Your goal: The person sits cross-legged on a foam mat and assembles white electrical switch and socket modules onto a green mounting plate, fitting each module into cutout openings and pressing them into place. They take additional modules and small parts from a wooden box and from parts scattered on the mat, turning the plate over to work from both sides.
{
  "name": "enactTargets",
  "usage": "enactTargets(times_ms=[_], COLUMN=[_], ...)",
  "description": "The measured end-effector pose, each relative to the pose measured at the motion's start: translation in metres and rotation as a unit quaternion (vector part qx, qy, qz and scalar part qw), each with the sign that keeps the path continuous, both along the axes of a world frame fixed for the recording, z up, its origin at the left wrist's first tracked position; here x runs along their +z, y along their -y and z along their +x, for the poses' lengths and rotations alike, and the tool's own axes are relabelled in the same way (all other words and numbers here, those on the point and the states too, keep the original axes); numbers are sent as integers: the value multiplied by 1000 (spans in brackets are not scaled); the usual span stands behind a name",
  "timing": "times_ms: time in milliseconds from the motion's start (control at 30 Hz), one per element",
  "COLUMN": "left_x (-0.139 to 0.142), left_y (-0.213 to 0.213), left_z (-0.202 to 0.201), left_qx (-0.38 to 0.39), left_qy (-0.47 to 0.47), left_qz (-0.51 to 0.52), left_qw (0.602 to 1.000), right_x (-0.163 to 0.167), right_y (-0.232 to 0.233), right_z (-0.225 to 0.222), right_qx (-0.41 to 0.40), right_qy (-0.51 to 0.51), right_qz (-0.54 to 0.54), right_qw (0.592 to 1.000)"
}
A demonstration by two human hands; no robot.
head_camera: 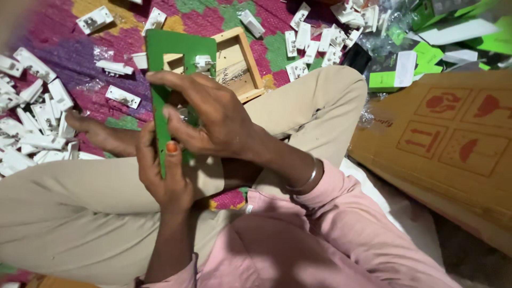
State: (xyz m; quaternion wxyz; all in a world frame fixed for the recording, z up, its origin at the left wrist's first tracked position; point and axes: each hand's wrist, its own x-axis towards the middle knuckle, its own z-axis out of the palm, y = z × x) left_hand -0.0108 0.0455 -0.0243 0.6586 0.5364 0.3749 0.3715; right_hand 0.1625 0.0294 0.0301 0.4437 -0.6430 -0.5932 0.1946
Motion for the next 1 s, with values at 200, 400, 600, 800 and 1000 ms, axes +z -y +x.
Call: enactTargets(times_ms=[200,400,600,800,1000], left_x=[-7,-8,-12,-16,-21], left_y=[-2,1,-5,-3,-4], left_z=[-3,4,11,9,10], left_qx=[-3,27,8,8,-4], left_qy=[-32,-29,-64,-51,-83], left_qz=[41,-24,30,25,38], left_qw=[999,999,997,998,996], right_x=[-9,-16,-18,-7,-42], right_y=[-2,-1,1,-1,1], right_z=[1,-3,1,9,-7], right_qx=[1,-27,-42,-43,-86], right_qy=[-4,-21,-43,-139,-134], right_qz=[17,12,23,-2,2], right_qw=[1000,999,998,989,987])
